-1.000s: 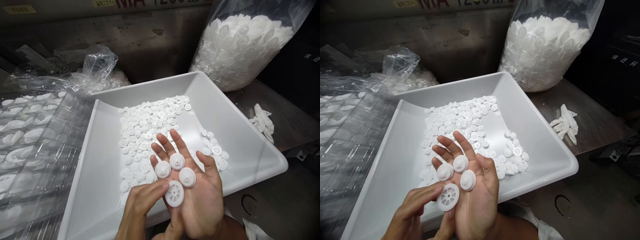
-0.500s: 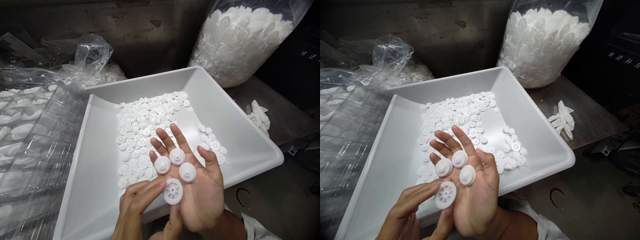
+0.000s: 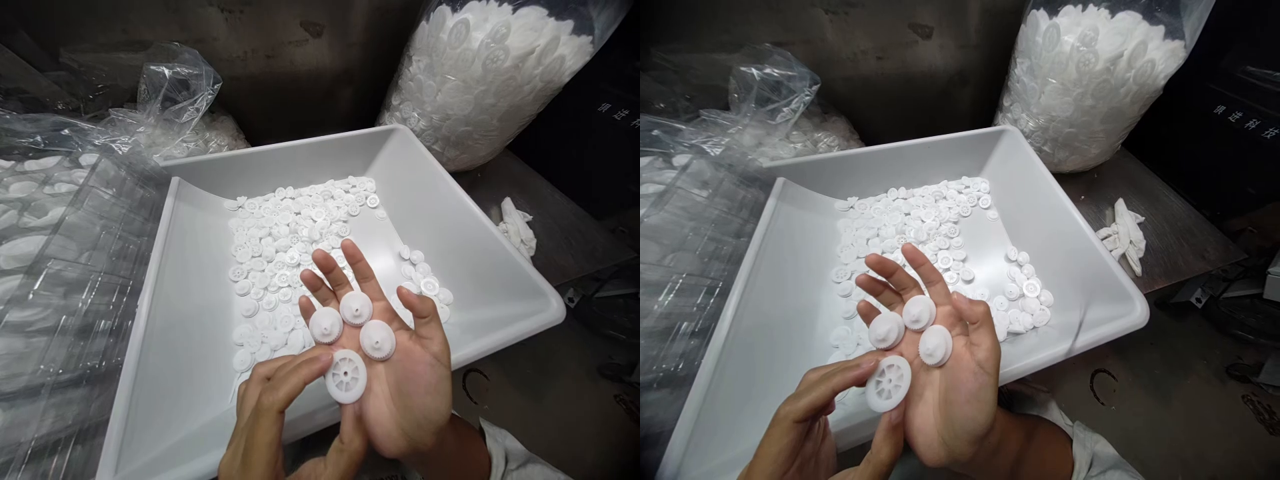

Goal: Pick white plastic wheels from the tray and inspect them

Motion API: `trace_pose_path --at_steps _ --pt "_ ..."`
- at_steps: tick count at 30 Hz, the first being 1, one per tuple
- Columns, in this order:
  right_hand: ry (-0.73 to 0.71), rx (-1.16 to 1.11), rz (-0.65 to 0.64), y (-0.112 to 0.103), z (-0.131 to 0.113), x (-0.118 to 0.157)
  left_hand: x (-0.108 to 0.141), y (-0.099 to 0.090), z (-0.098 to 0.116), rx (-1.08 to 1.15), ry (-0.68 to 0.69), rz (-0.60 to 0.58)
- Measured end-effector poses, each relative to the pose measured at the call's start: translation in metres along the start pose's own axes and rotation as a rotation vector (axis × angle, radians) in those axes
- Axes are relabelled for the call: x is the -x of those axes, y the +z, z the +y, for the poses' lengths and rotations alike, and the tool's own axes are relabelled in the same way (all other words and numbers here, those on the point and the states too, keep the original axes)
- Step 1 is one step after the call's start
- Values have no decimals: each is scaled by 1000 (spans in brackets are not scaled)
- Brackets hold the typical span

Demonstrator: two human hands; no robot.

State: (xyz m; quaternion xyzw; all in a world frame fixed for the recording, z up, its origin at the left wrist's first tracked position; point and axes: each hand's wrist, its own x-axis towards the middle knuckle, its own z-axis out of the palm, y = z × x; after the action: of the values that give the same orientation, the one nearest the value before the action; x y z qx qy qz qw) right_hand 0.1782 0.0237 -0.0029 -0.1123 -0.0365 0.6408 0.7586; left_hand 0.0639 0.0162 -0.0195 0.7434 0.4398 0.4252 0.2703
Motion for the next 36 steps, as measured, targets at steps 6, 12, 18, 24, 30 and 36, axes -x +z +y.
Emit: trace_pose_path --at_steps 6,12,18,24,30,36 --pt "-13 4 -53 -4 0 1 4 -1 -5 -50 43 -30" --pt "-12 13 -47 -3 2 1 5 0 -5 -73 21 -13" --pt "-10 6 -18 -2 2 0 7 -1 -5 -44 19 -16" --pt "-11 -7 3 -1 3 0 5 0 -8 -56 45 -13" --pt "-12 -10 18 1 3 1 3 -6 -9 -19 88 -60" --pt "-9 -29 24 2 3 0 -6 -11 -12 59 192 -133"
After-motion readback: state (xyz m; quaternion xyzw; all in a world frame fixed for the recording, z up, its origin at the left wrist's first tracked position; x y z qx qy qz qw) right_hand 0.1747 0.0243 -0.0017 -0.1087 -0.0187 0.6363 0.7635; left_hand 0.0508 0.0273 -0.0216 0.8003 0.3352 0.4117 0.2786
